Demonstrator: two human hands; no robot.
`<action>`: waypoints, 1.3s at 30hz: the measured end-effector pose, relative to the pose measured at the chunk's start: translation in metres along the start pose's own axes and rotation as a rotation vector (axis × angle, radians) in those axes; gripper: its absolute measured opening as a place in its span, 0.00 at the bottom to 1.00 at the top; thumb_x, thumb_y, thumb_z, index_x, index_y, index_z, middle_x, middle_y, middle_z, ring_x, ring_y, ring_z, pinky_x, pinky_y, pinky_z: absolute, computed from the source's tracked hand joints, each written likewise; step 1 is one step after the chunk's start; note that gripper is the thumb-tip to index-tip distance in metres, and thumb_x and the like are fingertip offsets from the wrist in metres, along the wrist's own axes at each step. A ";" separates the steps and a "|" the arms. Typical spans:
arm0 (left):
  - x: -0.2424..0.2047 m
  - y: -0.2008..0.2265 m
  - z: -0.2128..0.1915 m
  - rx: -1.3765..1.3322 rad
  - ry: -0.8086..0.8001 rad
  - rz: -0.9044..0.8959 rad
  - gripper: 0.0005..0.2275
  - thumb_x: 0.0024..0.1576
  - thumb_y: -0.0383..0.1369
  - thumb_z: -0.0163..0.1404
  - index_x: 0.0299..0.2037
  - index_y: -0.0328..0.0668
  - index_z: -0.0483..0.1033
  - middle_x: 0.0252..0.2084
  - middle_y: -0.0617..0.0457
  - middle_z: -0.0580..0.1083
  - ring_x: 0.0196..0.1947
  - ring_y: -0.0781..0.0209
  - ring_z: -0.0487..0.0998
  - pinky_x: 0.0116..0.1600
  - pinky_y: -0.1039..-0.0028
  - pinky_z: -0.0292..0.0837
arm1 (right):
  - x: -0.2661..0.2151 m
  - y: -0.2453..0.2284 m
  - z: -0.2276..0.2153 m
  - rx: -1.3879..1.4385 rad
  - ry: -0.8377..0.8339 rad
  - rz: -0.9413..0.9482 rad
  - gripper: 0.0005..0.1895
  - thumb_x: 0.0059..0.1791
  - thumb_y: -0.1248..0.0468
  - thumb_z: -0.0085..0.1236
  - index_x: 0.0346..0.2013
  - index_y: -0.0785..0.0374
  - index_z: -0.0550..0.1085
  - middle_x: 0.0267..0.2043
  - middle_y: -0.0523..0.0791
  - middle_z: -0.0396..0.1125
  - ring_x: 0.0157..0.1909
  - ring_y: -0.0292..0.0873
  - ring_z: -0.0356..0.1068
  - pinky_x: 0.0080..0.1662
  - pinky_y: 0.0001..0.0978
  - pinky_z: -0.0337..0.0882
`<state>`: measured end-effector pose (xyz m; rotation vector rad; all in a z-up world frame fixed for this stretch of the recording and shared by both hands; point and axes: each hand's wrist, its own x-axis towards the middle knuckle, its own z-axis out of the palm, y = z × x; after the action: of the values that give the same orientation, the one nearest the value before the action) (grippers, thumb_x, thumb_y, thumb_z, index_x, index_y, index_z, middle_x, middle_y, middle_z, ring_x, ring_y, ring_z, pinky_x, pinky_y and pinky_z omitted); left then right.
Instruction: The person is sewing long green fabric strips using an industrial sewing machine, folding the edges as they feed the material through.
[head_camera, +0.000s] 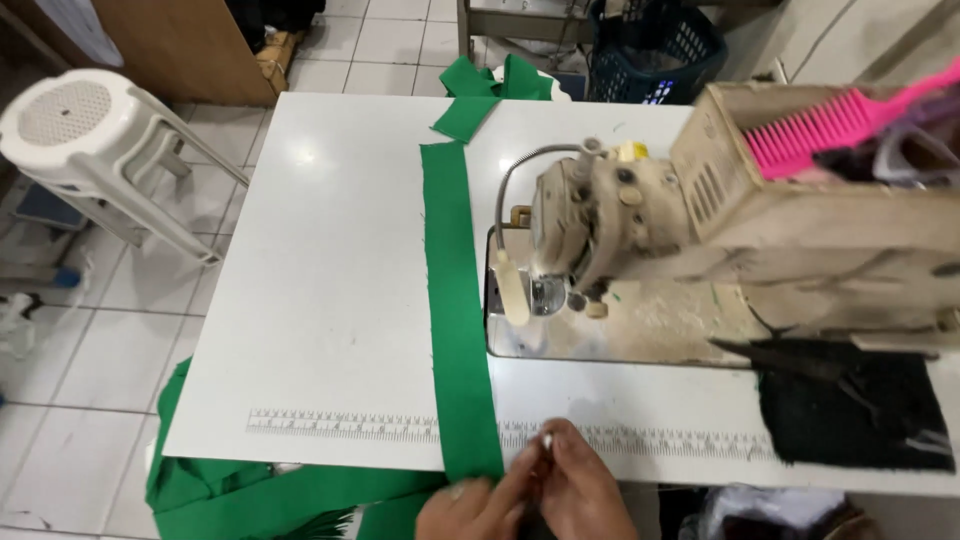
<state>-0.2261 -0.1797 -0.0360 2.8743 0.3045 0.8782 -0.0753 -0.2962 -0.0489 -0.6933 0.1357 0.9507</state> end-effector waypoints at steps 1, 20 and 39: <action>0.061 -0.001 -0.008 0.001 -0.006 0.024 0.21 0.62 0.43 0.51 0.66 0.61 0.71 0.17 0.58 0.62 0.11 0.61 0.64 0.15 0.65 0.60 | -0.001 0.003 0.022 -0.018 0.151 0.017 0.10 0.56 0.54 0.50 0.40 0.55 0.71 0.34 0.44 0.66 0.33 0.40 0.62 0.35 0.32 0.57; 0.098 0.047 -0.003 -1.514 -0.038 -0.738 0.15 0.61 0.32 0.51 0.55 0.34 0.80 0.46 0.46 0.82 0.44 0.60 0.82 0.49 0.68 0.88 | -0.038 -0.065 0.034 -0.985 0.136 -0.766 0.16 0.47 0.62 0.67 0.49 0.58 0.84 0.24 0.36 0.57 0.27 0.33 0.58 0.32 0.23 0.63; 0.113 0.038 -0.030 -1.815 -0.368 -0.660 0.11 0.59 0.31 0.56 0.48 0.31 0.77 0.39 0.41 0.81 0.38 0.54 0.84 0.45 0.68 0.86 | -0.073 -0.133 0.079 -1.471 -0.177 -0.894 0.08 0.47 0.65 0.66 0.40 0.54 0.83 0.29 0.41 0.58 0.27 0.35 0.61 0.26 0.24 0.60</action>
<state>-0.1455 -0.1897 0.0558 1.0439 0.1865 0.1546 -0.0284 -0.3517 0.1063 -1.7808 -1.0643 0.0752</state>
